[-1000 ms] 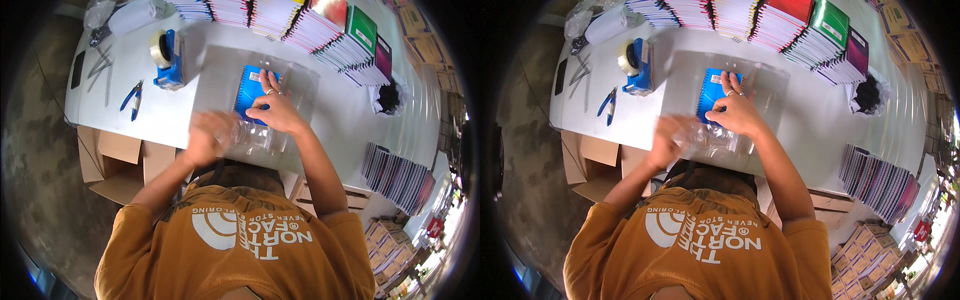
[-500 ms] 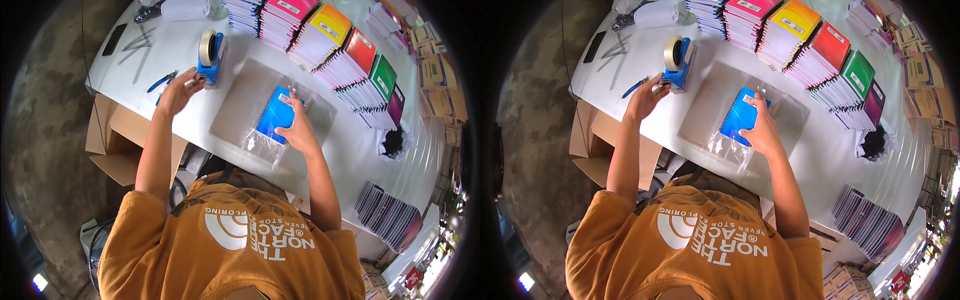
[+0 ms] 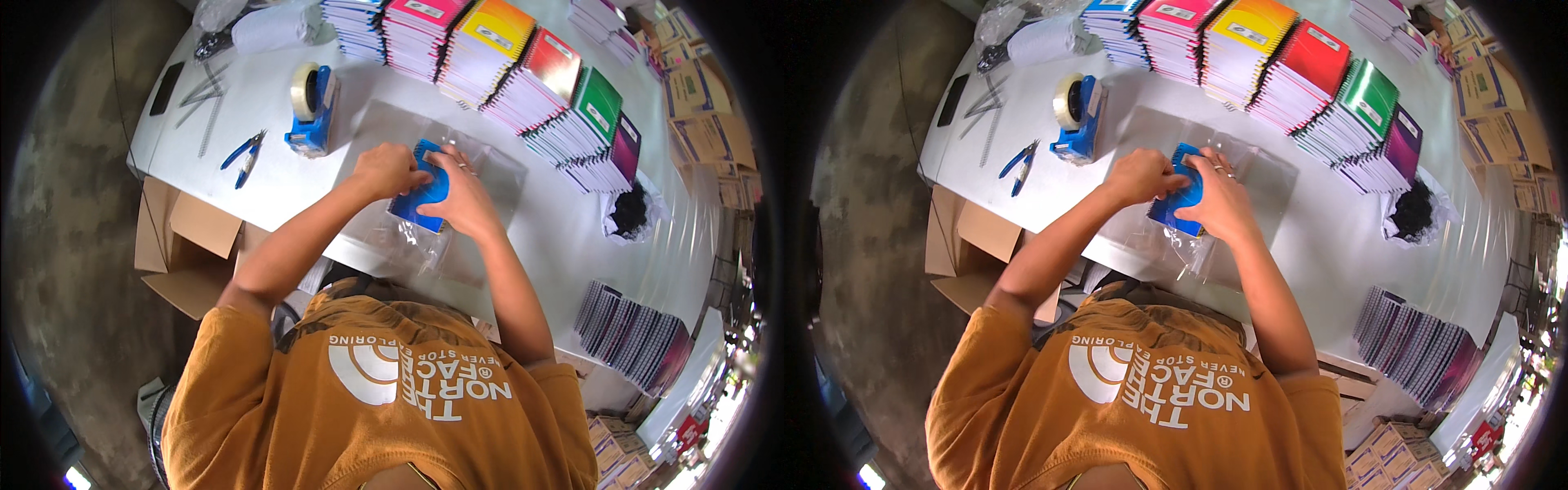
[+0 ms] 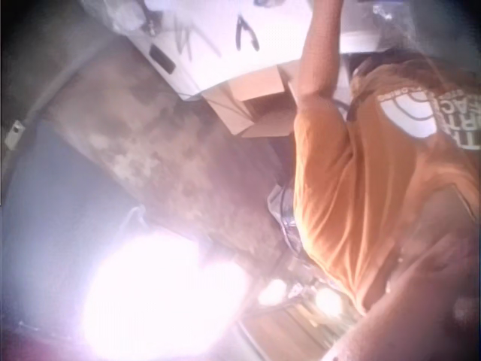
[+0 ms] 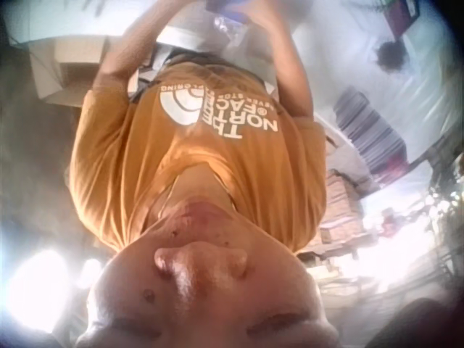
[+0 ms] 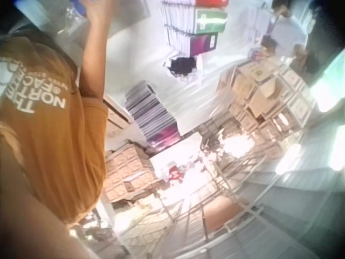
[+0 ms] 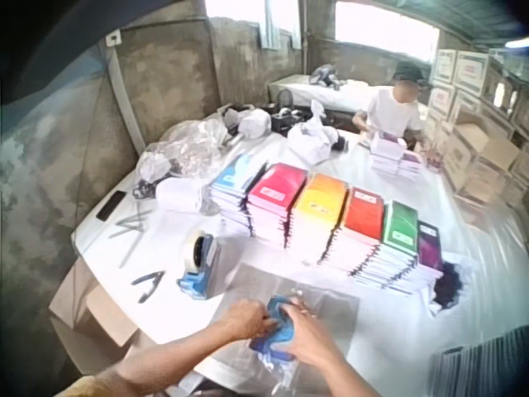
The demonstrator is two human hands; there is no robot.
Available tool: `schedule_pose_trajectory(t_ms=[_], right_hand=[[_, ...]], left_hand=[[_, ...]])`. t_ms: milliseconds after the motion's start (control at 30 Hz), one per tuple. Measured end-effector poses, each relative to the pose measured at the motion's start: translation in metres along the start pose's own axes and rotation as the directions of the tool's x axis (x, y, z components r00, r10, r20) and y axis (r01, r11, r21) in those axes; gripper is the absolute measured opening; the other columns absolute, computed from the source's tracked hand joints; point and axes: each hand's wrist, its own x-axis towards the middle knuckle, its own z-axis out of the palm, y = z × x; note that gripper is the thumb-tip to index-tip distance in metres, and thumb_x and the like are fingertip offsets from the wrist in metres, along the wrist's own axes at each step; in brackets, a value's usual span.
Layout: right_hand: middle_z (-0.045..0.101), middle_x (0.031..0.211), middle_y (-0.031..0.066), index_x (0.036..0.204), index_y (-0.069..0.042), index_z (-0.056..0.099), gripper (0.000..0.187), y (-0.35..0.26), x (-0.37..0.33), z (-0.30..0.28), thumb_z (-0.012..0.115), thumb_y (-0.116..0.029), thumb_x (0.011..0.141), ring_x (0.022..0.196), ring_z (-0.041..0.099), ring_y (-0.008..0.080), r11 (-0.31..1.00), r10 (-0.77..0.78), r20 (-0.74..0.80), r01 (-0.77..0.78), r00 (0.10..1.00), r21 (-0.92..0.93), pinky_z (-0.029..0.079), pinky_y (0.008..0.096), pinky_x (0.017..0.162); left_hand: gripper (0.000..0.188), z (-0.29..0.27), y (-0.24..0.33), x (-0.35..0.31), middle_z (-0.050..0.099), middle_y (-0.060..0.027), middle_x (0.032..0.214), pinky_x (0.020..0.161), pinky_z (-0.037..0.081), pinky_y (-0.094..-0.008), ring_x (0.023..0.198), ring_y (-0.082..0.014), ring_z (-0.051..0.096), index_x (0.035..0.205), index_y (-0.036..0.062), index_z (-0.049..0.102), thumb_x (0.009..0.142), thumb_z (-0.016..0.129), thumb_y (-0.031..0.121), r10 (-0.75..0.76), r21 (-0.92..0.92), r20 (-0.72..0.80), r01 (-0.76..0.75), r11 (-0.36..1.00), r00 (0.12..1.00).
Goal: The person gathers several small spiral notebooks from stacks, places them inside a plastic sleeve, and seals the package using tape and a tape dispenser.
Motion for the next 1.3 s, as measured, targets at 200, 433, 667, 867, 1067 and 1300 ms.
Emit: schedule_pose_trajectory(t_ms=[200, 433, 667, 867, 1067, 1300], right_hand=[[0.033, 0.143, 0.0112, 0.133, -0.012, 0.037, 0.092, 0.0, 0.0, -0.001, 0.084, -0.025, 0.054, 0.134, 0.03, 0.0324, 1.0, 0.001, -0.008, -0.001, 1.0, -0.018, 0.032, 0.047, 0.104], [0.015, 0.146, 0.0318, 0.145, -0.003, 0.007, 0.105, 0.059, -0.008, 0.076, 0.072, -0.046, 0.075, 0.136, 0.022, 0.038, 0.924, 0.295, -0.359, -0.36, 0.885, -0.128, 0.011, 0.0478, 0.111], [0.043, 0.125, 0.0109, 0.131, -0.001, 0.039, 0.051, -0.02, -0.024, 0.031, 0.061, -0.017, 0.088, 0.116, 0.043, 0.0202, 0.604, 0.053, -0.689, 0.526, 0.723, 0.599, 0.034, 0.0335, 0.099], [0.044, 0.125, 0.0137, 0.12, 0.0, 0.054, 0.038, -0.024, -0.007, 0.04, 0.056, -0.023, 0.09, 0.112, 0.043, 0.0245, 0.673, 0.281, -0.628, 0.318, 0.726, 0.668, 0.035, 0.0363, 0.096], [0.044, 0.126, 0.0175, 0.134, -0.003, 0.043, 0.048, -0.032, -0.035, 0.045, 0.05, -0.022, 0.091, 0.117, 0.032, 0.0347, 0.991, -0.094, -0.768, -0.014, 0.634, -0.133, 0.028, 0.045, 0.097], [0.052, 0.126, 0.0058, 0.128, -0.006, 0.05, 0.047, -0.031, -0.039, 0.047, 0.054, -0.008, 0.081, 0.122, 0.044, 0.0212, 0.921, -0.347, -0.637, 0.121, 0.689, -0.37, 0.03, 0.041, 0.105]], left_hand=[[0.062, -0.041, -0.011, 0.02, 0.068, -0.0124, 0.086, 0.072, 0.051, -0.0351, 0.079, -0.0256, 0.067, 0.087, 0.0062, 0.07, 0.072, 0.061, 0.066, 0.016, 0.776, 0.093, -0.082, 0.625, 0.996], [0.072, 0.056, -0.06, 0.024, 0.034, -0.0227, 0.14, 0.104, 0.029, -0.0381, 0.13, -0.0349, 0.033, 0.141, 0.0006, 0.03, 0.09, 0.052, 0.046, 0.214, 0.033, -0.182, -0.211, 0.977, 0.96], [0.059, 0.068, -0.018, -0.017, 0.036, -0.0211, 0.139, 0.107, 0.027, -0.0371, 0.129, -0.0317, 0.036, 0.14, -0.0021, 0.026, 0.094, 0.05, 0.026, 0.337, -0.403, -0.621, -0.657, 0.637, 0.708], [0.04, 0.081, -0.019, -0.03, 0.041, -0.0163, 0.138, 0.109, 0.02, -0.0409, 0.131, -0.0327, 0.034, 0.128, 0.0038, 0.052, 0.092, 0.051, 0.021, 0.449, 0.214, -0.743, -0.459, 0.862, 0.497], [0.069, 0.073, -0.001, -0.052, 0.04, -0.0122, 0.141, 0.109, 0.0, -0.0498, 0.135, -0.027, 0.029, 0.137, 0.0041, 0.04, 0.092, 0.032, 0.056, 0.583, 0.512, -0.537, -0.314, 0.8, 0.61], [0.08, 0.022, 0.005, -0.057, 0.051, -0.0181, 0.131, 0.109, 0.004, -0.0526, 0.128, -0.0311, 0.041, 0.141, -0.0017, 0.027, 0.089, 0.043, 0.057, 0.489, -0.006, -0.416, -0.541, 0.841, 0.766]])
